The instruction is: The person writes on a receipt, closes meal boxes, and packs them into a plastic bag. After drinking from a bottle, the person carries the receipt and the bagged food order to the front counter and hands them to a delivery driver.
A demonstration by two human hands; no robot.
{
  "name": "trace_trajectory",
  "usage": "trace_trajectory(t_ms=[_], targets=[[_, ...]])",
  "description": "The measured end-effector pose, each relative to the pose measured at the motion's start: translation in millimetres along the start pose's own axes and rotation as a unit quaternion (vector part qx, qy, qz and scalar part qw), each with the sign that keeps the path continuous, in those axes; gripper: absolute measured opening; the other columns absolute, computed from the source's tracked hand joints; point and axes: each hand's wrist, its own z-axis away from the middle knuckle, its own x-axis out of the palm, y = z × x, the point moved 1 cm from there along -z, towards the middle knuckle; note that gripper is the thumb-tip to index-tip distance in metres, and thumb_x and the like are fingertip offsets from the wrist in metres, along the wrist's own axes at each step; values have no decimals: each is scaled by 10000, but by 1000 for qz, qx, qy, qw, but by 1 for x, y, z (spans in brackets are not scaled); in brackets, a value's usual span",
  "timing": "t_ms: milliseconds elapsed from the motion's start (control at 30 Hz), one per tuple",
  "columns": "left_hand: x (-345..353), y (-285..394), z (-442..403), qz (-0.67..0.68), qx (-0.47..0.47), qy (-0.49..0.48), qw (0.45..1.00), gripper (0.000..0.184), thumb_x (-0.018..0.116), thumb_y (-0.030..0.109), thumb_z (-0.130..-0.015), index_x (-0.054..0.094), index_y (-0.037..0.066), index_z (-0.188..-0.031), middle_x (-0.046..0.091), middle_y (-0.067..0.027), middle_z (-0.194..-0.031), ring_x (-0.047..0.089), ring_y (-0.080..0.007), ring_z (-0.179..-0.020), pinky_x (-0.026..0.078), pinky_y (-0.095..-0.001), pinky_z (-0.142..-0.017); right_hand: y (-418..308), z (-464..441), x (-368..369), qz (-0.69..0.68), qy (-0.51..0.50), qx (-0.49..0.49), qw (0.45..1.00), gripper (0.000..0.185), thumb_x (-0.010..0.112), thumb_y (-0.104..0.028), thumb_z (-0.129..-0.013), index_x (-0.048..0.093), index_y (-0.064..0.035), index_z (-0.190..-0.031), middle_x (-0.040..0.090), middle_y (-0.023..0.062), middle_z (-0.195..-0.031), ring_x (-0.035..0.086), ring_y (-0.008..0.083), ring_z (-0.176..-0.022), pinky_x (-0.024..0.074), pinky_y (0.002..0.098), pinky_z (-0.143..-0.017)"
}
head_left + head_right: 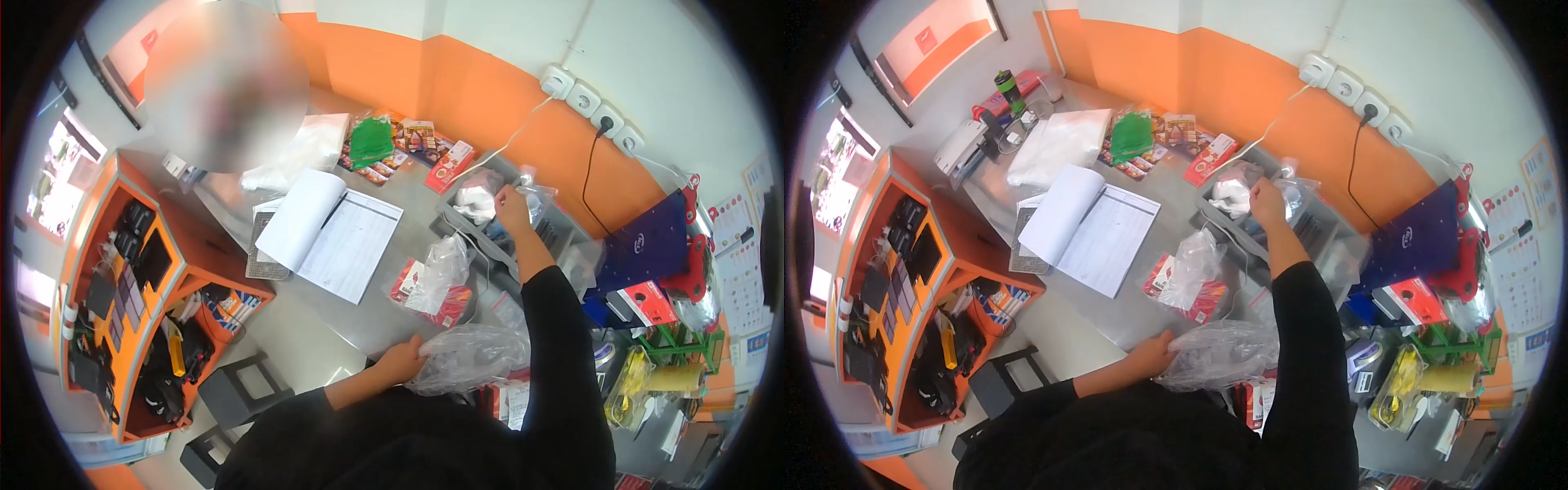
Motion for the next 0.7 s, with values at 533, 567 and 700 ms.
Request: trace_trajectory(t_ms=[533, 567, 700], targets=[[-2, 0, 1, -4, -22, 6, 1000, 335, 551, 299, -941, 466, 10, -1089, 638, -321, -920, 606, -520, -880, 458, -599, -787, -46, 11, -80, -424, -12, 141, 895, 86, 643, -40, -889, 581, -22, -945, 634, 34, -896, 651, 142, -815, 558, 291, -703], [-2, -1, 0, 3, -37, 8, 999, 333, 548, 294, -941, 469, 9, -1096, 636, -323, -929, 603, -523, -883, 458, -600, -788, -70, 28, -104, -490, -34, 118, 863, 103, 640, -25, -886, 575, -25, -967, 640, 31, -940, 644, 134, -856, 548, 285, -748], [-4, -8, -7, 31, -33, -1, 999, 316, 540, 290, -943, 480, 21, -1097, 634, -321, -949, 598, -522, -905, 454, -598, -804, -111, 145, -143, -496, -292, 44, 817, 62, 639, -2, -866, 631, -62, -859, 649, 24, -954, 611, 146, -960, 491, 331, -881]])
